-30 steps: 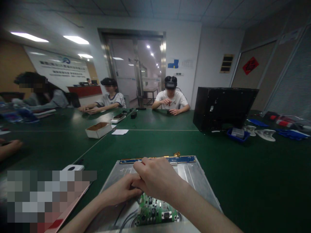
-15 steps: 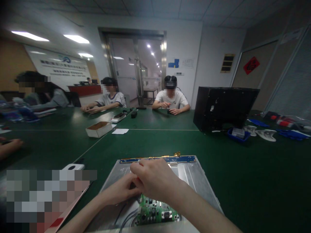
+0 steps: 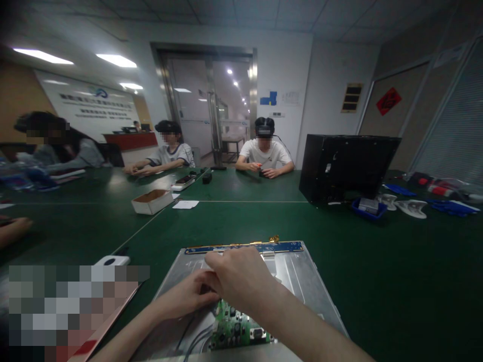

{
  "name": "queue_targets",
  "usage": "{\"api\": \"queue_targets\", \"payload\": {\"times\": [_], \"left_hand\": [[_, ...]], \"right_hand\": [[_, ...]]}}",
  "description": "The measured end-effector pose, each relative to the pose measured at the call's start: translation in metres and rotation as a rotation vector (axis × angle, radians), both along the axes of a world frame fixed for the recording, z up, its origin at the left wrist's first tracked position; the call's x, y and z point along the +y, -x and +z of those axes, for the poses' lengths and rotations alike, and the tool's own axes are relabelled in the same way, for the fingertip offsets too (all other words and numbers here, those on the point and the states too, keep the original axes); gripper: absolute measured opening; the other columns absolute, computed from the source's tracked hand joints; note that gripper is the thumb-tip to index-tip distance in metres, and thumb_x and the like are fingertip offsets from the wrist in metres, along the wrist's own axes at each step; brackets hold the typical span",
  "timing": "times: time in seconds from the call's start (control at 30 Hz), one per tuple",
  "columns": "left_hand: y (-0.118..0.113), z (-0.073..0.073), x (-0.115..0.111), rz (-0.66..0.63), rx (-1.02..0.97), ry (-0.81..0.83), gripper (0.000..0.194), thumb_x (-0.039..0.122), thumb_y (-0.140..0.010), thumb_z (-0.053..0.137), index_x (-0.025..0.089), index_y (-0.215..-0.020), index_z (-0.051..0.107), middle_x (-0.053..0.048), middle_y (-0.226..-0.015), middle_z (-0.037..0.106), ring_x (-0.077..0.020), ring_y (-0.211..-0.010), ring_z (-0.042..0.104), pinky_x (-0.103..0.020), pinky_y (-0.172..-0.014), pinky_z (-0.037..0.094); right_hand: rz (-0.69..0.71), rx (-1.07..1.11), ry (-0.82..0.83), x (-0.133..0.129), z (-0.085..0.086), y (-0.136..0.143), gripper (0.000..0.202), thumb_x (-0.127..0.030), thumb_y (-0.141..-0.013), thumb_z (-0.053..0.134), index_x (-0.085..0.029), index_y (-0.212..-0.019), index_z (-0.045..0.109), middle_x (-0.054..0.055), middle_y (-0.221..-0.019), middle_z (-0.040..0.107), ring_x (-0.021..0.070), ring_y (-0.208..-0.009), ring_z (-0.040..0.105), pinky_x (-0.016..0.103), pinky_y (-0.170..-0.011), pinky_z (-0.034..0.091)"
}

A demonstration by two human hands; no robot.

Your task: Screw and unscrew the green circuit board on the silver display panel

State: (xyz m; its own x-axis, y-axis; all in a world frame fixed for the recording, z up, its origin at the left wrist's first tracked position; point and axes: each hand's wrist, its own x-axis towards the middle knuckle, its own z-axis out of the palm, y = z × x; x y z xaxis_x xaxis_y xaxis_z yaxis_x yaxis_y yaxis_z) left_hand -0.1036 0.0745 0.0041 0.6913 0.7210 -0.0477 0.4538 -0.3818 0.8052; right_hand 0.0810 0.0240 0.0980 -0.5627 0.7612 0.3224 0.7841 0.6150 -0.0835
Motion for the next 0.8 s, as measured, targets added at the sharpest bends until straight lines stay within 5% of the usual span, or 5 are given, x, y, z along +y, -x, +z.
{"api": "queue_targets", "payload": {"times": [0.23, 0.37, 0.8], "left_hand": [[0.0, 0.0, 0.0, 0.036, 0.012, -0.016, 0.011, 0.022, -0.076, 0.061, 0.016, -0.085, 0.064, 0.0, -0.08, 0.063, -0.0186, -0.076, 0.056, -0.027, -0.071, 0.044], [0.0, 0.0, 0.002, 0.007, 0.007, -0.003, 0.006, 0.021, -0.076, 0.061, 0.016, -0.079, 0.062, 0.001, -0.076, 0.06, -0.0168, -0.073, 0.054, -0.024, -0.065, 0.042], [0.002, -0.006, 0.004, -0.027, 0.0, -0.007, 0.013, 0.017, -0.075, 0.059, 0.016, -0.086, 0.066, -0.001, -0.081, 0.066, -0.0175, -0.074, 0.057, -0.025, -0.068, 0.044]], "right_hand": [[0.024, 0.062, 0.043, 0.0, 0.001, 0.003, 0.008, -0.024, -0.09, 0.052, -0.019, -0.096, 0.055, 0.003, -0.081, 0.072, 0.0171, -0.067, 0.063, 0.027, -0.053, 0.026], [0.027, 0.102, 0.104, 0.001, 0.001, 0.001, 0.023, -0.021, -0.086, 0.054, -0.017, -0.109, 0.049, 0.004, -0.08, 0.072, 0.0195, -0.067, 0.064, 0.027, -0.053, 0.028], [0.071, 0.074, 0.134, -0.002, 0.005, -0.007, 0.019, -0.018, -0.085, 0.052, -0.02, -0.104, 0.049, 0.005, -0.092, 0.069, 0.0186, -0.075, 0.064, 0.028, -0.055, 0.031]]}}
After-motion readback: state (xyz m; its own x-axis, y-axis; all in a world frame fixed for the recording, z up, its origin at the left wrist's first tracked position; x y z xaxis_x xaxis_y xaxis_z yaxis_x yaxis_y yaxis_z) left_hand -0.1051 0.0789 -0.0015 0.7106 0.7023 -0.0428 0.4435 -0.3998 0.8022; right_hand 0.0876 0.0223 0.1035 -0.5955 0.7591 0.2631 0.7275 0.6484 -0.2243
